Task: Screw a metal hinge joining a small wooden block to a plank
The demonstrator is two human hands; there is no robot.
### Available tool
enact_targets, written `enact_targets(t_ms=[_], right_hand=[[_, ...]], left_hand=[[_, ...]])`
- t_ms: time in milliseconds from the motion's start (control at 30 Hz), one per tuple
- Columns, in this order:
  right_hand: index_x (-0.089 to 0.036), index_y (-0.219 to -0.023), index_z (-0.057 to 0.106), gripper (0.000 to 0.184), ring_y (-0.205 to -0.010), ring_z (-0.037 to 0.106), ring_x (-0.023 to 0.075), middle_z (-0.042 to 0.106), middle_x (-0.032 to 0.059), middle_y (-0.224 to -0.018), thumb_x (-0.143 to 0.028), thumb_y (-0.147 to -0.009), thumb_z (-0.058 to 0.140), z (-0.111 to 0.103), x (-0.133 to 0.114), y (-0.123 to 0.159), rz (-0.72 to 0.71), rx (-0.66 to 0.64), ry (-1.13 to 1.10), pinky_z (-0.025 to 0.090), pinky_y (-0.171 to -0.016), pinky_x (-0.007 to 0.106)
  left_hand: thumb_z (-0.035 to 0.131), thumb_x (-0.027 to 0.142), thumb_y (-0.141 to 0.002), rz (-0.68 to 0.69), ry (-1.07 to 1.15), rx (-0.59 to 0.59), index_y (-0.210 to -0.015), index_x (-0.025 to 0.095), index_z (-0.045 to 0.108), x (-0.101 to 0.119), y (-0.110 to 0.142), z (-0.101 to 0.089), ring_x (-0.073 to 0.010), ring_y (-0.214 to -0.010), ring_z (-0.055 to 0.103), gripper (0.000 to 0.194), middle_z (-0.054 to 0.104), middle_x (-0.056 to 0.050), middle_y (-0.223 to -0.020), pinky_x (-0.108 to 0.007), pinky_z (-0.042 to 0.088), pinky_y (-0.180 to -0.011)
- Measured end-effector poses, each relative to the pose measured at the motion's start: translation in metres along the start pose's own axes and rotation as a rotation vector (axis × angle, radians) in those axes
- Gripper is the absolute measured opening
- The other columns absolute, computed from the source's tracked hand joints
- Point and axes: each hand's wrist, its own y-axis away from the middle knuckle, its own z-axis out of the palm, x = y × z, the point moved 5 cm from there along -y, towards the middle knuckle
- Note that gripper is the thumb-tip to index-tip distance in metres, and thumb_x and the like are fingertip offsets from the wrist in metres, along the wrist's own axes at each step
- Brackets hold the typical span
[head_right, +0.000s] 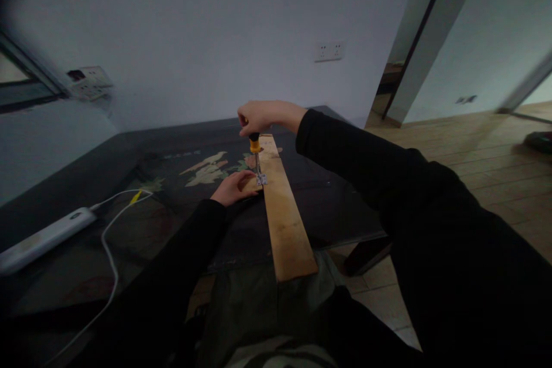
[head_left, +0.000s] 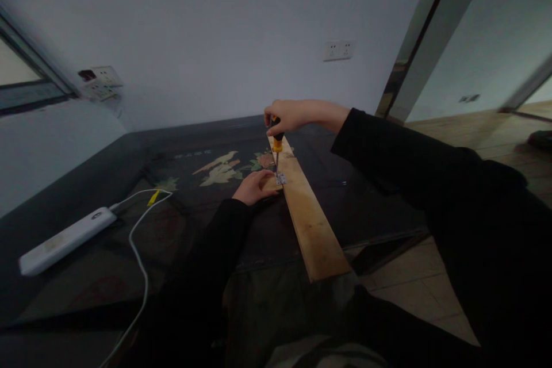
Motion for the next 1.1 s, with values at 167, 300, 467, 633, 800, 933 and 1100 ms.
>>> enact_targets(t_ms=[167, 300, 467, 633, 800, 933, 1100], right_hand=[[-0.013, -0.125, 0.07, 0.04, -0.093, 0.063, 0.0188, 0.072, 0.0117, -0.114, -0.026, -0.087, 0.067, -0.002, -0.003, 0.0, -0.015, 0.0, -0.012, 0.043, -0.077, 0.031], [-0.013, -0.118, 0.073, 0.037, -0.094, 0.064, 0.0216, 0.074, 0.0141, -0.109, -0.038, -0.092, 0.062, -0.002, -0.001, -0.001, 0.028, 0.09, 0.04, 0.041, -0.076, 0.033], [-0.014, -0.117, 0.074, 0.038, -0.093, 0.065, 0.0226, 0.074, 0.0147, -0.106, -0.04, -0.092, 0.062, -0.001, 0.003, -0.001, 0.05, 0.098, 0.051, 0.041, -0.076, 0.035], [-0.013, -0.117, 0.073, 0.038, -0.094, 0.065, 0.0222, 0.074, 0.0153, -0.108, -0.039, -0.093, 0.062, -0.002, 0.001, 0.0, 0.046, 0.097, 0.049, 0.042, -0.077, 0.034], [-0.011, -0.115, 0.072, 0.036, -0.077, 0.067, 0.0183, 0.074, 0.0122, -0.096, -0.037, -0.092, 0.065, 0.0, 0.001, 0.001, 0.071, 0.048, -0.048, 0.045, -0.069, 0.031], [-0.012, -0.113, 0.072, 0.037, -0.066, 0.067, 0.0163, 0.074, 0.008, -0.085, -0.036, -0.085, 0.075, 0.003, 0.001, 0.001, 0.095, 0.022, -0.187, 0.048, -0.064, 0.029], [-0.012, -0.107, 0.074, 0.032, -0.062, 0.066, 0.0142, 0.073, 0.0066, -0.082, -0.029, -0.08, 0.079, 0.002, -0.002, 0.003, 0.065, 0.065, -0.224, 0.048, -0.062, 0.027]], left_hand=[[0.09, 0.038, -0.064, 0.031, 0.05, 0.015, -0.111, 0.027, 0.072, -0.004, -0.001, 0.001, -0.0296, -0.106, 0.065, 0.052, 0.072, -0.008, -0.11, -0.043, 0.046, -0.103], [0.091, 0.038, -0.063, 0.033, 0.054, 0.019, -0.112, 0.027, 0.072, -0.004, -0.002, 0.001, -0.0301, -0.108, 0.065, 0.053, 0.072, -0.008, -0.112, -0.044, 0.046, -0.105], [0.09, 0.036, -0.065, 0.053, 0.019, 0.028, -0.114, 0.027, 0.073, -0.005, -0.001, 0.001, -0.03, -0.11, 0.065, 0.053, 0.071, -0.009, -0.115, -0.045, 0.045, -0.106], [0.088, 0.038, -0.069, 0.089, -0.04, 0.04, -0.118, 0.027, 0.074, -0.008, -0.001, 0.002, -0.0302, -0.111, 0.066, 0.052, 0.071, -0.01, -0.118, -0.045, 0.048, -0.104], [0.086, 0.039, -0.072, 0.131, -0.089, 0.012, -0.121, 0.025, 0.072, -0.01, -0.003, 0.005, -0.0294, -0.113, 0.066, 0.052, 0.071, -0.011, -0.121, -0.046, 0.049, -0.105], [0.085, 0.041, -0.074, 0.147, -0.125, 0.011, -0.124, 0.025, 0.071, -0.011, -0.004, 0.005, -0.0286, -0.113, 0.067, 0.054, 0.071, -0.01, -0.123, -0.045, 0.05, -0.104], [0.085, 0.041, -0.074, 0.136, -0.139, 0.016, -0.125, 0.025, 0.071, -0.013, -0.004, 0.006, -0.0288, -0.112, 0.067, 0.054, 0.072, -0.011, -0.122, -0.045, 0.05, -0.103]])
